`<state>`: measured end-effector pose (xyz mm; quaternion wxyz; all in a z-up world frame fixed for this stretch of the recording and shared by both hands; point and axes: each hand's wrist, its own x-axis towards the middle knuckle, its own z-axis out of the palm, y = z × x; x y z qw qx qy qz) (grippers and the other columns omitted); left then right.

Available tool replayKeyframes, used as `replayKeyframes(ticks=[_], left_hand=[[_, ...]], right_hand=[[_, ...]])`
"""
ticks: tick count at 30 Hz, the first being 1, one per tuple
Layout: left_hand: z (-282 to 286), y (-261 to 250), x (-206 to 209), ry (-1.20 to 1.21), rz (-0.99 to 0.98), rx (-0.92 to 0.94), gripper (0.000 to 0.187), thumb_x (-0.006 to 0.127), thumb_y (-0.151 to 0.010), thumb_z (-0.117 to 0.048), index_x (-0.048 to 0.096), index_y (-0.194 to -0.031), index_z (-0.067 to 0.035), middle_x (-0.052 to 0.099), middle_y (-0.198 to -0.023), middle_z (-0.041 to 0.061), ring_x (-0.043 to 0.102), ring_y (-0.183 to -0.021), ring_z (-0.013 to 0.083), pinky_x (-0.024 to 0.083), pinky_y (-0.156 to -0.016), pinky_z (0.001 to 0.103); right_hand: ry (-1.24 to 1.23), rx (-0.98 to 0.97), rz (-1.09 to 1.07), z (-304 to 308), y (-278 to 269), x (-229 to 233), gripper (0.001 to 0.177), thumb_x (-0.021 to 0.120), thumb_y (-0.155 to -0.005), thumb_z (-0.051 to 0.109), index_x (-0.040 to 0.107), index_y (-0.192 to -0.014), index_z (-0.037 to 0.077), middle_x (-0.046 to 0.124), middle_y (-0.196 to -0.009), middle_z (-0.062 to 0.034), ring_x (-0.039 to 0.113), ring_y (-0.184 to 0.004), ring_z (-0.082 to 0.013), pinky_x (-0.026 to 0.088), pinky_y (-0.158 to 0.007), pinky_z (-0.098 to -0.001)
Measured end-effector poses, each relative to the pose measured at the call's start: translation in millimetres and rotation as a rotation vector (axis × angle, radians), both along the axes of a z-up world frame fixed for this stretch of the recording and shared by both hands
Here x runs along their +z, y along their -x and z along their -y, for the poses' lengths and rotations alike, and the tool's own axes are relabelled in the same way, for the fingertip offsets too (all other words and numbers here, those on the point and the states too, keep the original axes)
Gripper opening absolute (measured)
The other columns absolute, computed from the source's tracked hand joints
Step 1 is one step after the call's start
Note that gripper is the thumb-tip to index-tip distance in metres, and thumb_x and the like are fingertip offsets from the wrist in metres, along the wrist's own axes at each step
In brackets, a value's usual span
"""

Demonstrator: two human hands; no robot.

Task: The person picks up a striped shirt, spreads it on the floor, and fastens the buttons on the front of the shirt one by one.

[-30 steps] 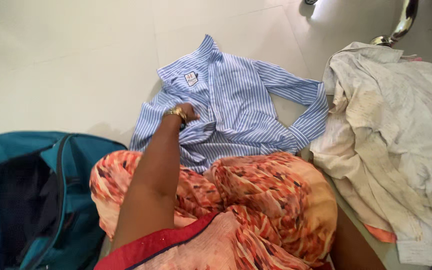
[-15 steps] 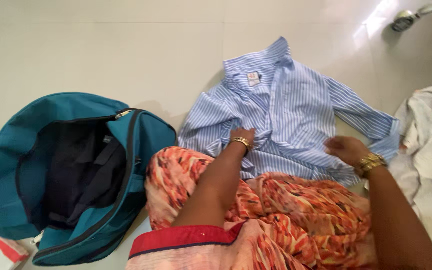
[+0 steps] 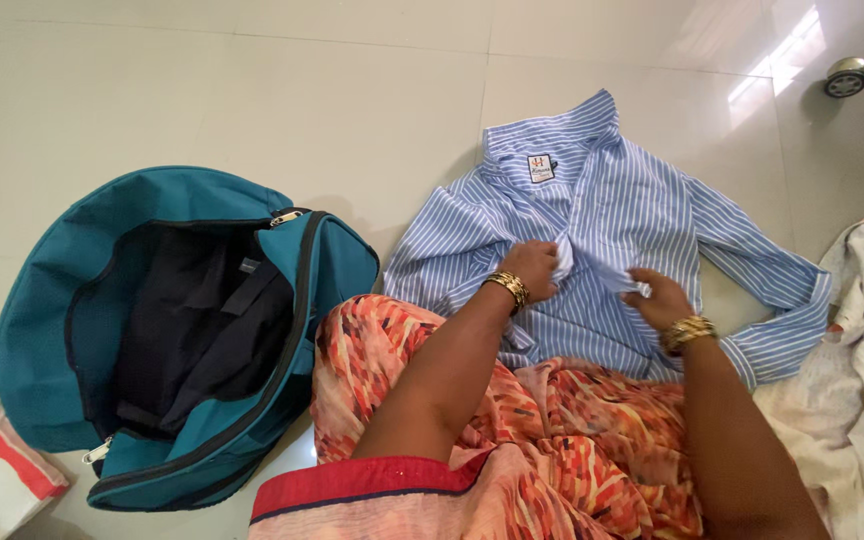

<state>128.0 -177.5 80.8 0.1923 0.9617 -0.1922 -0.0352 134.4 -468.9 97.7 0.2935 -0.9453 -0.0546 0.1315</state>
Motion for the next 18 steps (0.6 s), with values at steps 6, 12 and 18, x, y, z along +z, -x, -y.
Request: replayKeyframes(ticks=[6,12,18], left_hand=[[0.7,-9.0,-39.4,-0.208,-0.476,-0.202,0.038,0.083,-0.073,-0.033,0.080,-0.105,-0.013,0.075,-0.114,0.013,0.072,-0.104,0.0294,0.059,-0.090,0.045],[-7.4,-26.2,-42.5,-0.146,-0.439,-0.030,0.037,0.079,-0.081,-0.035,0.079,-0.108,-0.010,0.077,-0.115,0.017,0.075,-0.104,0.0323,0.059,-0.088,0.045],[7.4,-15.6,-39.9,-0.089,-0.396,-0.153,0.039,0.080,-0.072,-0.027,0.077,-0.107,-0.010,0.074,-0.113,0.015,0.071,-0.104,0.0317,0.058,-0.090,0.044]], right_hand=[[0.471,0.268,-0.352,-45.8,49.8,42.6,0.049,0.080,-0.087,0.023,0.063,-0.133,0.017,0.064,-0.140,-0.0055,0.063,-0.127,-0.0255,0.050,-0.111,-0.0429],[-0.001,0.730,-0.427,-148.2,90.6,-11.0,0.044,0.064,-0.087,0.006,0.062,-0.130,0.009,0.076,-0.124,-0.0132,0.073,-0.116,-0.0257,0.060,-0.099,-0.0403],[0.168,0.965,-0.425,-186.2,110.0,-50.8,0.044,0.066,-0.086,0.020,0.063,-0.128,0.009,0.074,-0.124,-0.0138,0.070,-0.115,-0.0278,0.056,-0.100,-0.0416]])
